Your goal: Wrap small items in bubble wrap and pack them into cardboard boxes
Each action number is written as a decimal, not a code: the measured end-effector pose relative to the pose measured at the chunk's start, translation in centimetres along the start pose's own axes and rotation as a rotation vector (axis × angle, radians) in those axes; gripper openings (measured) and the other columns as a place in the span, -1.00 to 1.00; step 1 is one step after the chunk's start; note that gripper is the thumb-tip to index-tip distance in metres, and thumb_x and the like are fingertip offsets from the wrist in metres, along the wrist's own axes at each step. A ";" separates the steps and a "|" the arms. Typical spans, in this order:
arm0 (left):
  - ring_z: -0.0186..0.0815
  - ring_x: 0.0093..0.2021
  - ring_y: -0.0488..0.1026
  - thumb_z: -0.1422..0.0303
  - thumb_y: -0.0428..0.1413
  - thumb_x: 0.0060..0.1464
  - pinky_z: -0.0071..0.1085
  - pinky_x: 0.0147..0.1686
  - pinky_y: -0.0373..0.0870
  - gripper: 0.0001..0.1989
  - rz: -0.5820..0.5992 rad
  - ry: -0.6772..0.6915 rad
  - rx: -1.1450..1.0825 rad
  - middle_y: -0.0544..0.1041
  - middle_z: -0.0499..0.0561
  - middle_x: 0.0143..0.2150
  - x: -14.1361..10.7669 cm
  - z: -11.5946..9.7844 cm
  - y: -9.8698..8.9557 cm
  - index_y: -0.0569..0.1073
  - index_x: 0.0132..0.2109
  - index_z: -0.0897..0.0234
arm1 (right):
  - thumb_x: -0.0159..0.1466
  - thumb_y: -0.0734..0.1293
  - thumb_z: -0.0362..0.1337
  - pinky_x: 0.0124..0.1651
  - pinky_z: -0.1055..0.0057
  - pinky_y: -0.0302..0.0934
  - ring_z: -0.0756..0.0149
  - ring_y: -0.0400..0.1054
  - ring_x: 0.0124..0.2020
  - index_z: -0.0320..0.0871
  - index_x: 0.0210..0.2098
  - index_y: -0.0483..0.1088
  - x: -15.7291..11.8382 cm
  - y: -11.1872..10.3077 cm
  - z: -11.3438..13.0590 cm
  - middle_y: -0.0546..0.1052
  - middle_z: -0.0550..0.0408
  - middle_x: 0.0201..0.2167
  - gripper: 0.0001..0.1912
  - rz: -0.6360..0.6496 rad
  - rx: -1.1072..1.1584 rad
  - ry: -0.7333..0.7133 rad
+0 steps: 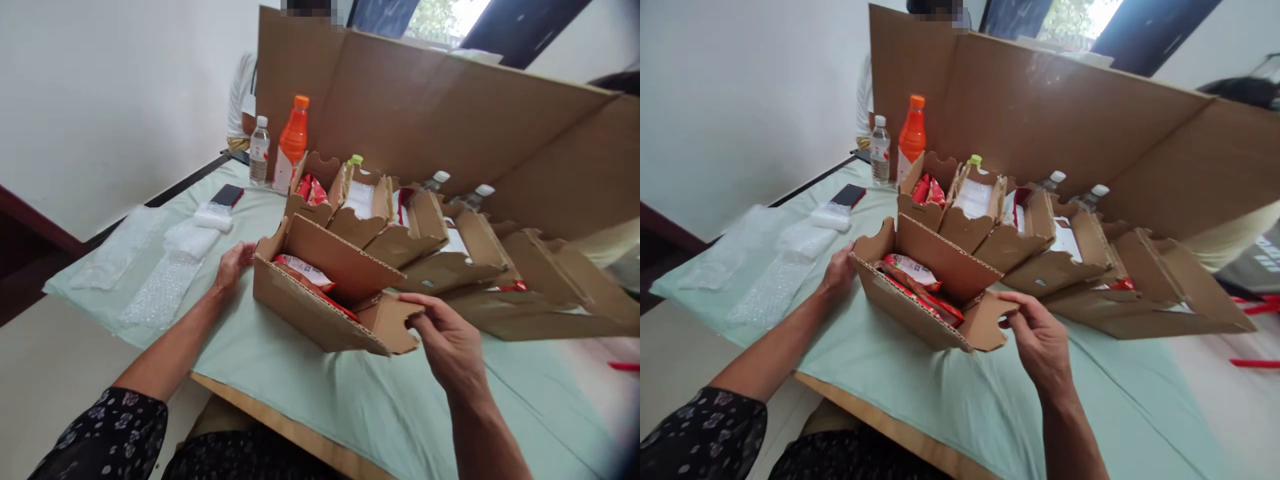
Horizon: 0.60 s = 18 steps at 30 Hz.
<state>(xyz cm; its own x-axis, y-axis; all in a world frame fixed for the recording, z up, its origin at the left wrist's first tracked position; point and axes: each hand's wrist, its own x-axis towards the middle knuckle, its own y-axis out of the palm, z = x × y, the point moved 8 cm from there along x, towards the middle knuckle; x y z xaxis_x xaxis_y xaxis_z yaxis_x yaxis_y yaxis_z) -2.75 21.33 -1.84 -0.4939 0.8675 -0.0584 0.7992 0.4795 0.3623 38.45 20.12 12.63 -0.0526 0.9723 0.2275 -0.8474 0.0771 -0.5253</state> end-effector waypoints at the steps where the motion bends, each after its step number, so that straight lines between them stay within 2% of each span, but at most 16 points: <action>1: -0.04 -0.12 0.60 -0.10 0.20 0.03 -0.19 -0.07 0.52 -0.51 0.067 0.009 0.064 0.67 0.13 -0.25 -0.6 0.0 0.8 0.61 -0.22 0.27 | 0.18 0.37 -0.11 -0.36 0.36 0.42 0.26 0.52 -0.42 -0.08 -0.05 0.51 -0.7 -1.5 -1.4 0.64 0.03 -0.32 -0.64 -0.069 0.037 0.037; 2: -0.03 -0.14 0.59 -0.08 0.22 0.03 -0.19 -0.09 0.53 -0.53 0.117 0.025 0.126 0.66 0.12 -0.27 -1.1 -0.1 1.3 0.62 -0.24 0.26 | 0.16 0.39 -0.09 -0.35 0.34 0.43 0.23 0.55 -0.37 -0.08 0.01 0.47 -1.6 -2.3 -2.7 0.65 -0.01 -0.25 -0.56 -0.098 0.075 0.064; 4: -0.03 -0.17 0.57 -0.02 0.27 0.00 -0.22 -0.12 0.53 -0.62 0.177 0.051 0.229 0.64 0.10 -0.34 -1.9 -0.6 1.7 0.63 -0.33 0.24 | 0.14 0.43 -0.06 -0.30 0.30 0.46 0.18 0.56 -0.28 -0.08 0.07 0.43 -3.5 -2.1 -4.8 0.65 -0.07 -0.16 -0.47 -0.013 0.102 0.103; 7: -0.03 -0.15 0.56 0.08 0.30 0.00 -0.25 -0.11 0.54 -0.72 0.253 0.023 0.307 0.63 0.08 -0.36 -3.4 -0.9 1.9 0.62 -0.38 0.21 | 0.12 0.44 -0.04 -0.25 0.25 0.46 0.17 0.53 -0.31 -0.11 -0.11 0.49 -6.6 1.5 -6.9 0.65 -0.06 -0.19 -0.59 0.266 -0.008 0.119; 9: 0.01 -0.03 0.56 0.07 0.29 0.04 -0.23 -0.02 0.54 -0.71 0.291 -0.017 0.298 0.66 0.08 -0.25 -5.1 -0.6 2.1 0.64 -0.30 0.21 | 0.13 0.44 0.00 -0.25 0.23 0.45 0.15 0.51 -0.33 -0.12 -0.23 0.51 -8.0 3.9 -7.3 0.64 -0.05 -0.27 -0.65 0.352 -0.079 0.091; 11: 0.06 0.14 0.52 -0.03 0.23 0.09 -0.16 0.12 0.50 -0.60 0.284 -0.051 0.229 0.68 0.10 -0.09 -7.3 0.1 2.4 0.65 -0.17 0.19 | 0.18 0.41 0.04 -0.24 0.22 0.42 0.11 0.50 -0.30 -0.11 -0.28 0.50 -8.3 5.6 -7.1 0.63 -0.06 -0.31 -0.66 0.349 -0.099 0.047; 13: 0.02 0.32 0.39 -0.13 0.12 0.16 -0.13 0.28 0.40 -0.49 0.209 -0.073 0.132 0.64 0.09 0.09 -9.4 1.0 2.8 0.63 -0.01 0.15 | 0.21 0.37 0.06 -0.23 0.21 0.40 0.09 0.50 -0.30 -0.10 -0.31 0.49 -7.7 6.4 -7.0 0.63 -0.06 -0.33 -0.65 0.319 -0.097 0.024; 16: -0.09 0.47 0.20 -0.14 0.04 0.23 -0.15 0.44 0.19 -0.45 0.115 -0.111 0.044 0.55 0.02 0.24 -11.2 2.6 4.3 0.57 0.12 0.11 | 0.19 0.34 0.07 -0.32 0.24 0.36 0.10 0.49 -0.38 -0.10 -0.35 0.44 -6.5 6.2 -7.6 0.60 -0.03 -0.41 -0.65 0.260 -0.088 0.068; 18: -0.11 0.48 0.17 -0.13 0.02 0.26 -0.12 0.47 0.14 -0.45 0.122 -0.106 0.070 0.53 0.01 0.26 -11.2 3.2 6.2 0.56 0.14 0.11 | 0.15 0.35 0.07 -0.37 0.27 0.33 0.12 0.49 -0.42 -0.10 -0.33 0.42 -5.8 5.4 -8.5 0.61 -0.02 -0.41 -0.64 0.209 -0.064 0.113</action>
<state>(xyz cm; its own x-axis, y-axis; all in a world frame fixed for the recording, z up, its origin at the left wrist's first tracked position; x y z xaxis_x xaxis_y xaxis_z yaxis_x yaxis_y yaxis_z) 8.80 15.01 -1.92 -0.3555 0.9273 -0.1171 0.8751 0.3742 0.3069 38.63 16.75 1.53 -0.1608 0.9868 0.0172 -0.7891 -0.1181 -0.6028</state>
